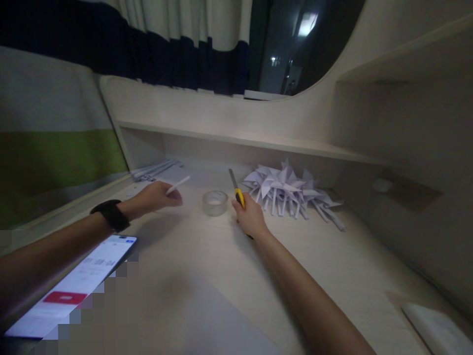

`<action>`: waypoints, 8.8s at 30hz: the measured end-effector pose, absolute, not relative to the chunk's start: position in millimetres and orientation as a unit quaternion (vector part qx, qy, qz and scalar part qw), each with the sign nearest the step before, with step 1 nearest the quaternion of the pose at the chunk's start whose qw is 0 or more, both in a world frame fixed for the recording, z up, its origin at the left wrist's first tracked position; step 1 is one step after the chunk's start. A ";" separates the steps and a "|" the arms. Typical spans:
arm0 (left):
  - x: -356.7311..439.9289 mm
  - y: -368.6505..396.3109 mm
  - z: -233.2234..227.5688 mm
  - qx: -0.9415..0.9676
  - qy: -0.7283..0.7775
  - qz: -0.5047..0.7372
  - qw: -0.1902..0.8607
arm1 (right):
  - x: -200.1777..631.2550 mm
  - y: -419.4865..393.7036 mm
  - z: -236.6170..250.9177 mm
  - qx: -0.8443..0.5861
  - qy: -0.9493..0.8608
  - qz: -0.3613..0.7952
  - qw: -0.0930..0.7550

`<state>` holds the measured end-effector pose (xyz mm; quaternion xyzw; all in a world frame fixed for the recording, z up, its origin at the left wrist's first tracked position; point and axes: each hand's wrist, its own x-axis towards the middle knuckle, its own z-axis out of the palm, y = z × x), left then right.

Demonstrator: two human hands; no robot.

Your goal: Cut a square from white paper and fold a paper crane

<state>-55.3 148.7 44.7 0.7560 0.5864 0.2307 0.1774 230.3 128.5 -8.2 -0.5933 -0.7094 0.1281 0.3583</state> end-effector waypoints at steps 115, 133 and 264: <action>72.6 2.3 -25.4 0.514 0.151 0.301 0.789 | 242.6 -10.3 9.5 -0.247 -0.485 0.529 0.651; 61.7 1.0 -9.1 0.444 0.102 0.260 0.851 | 240.2 -11.2 0.2 -0.303 -0.587 0.499 0.561; 76.5 -8.6 -6.0 0.613 0.380 0.491 0.488 | 231.8 -12.0 -3.7 -0.400 -0.480 0.494 0.605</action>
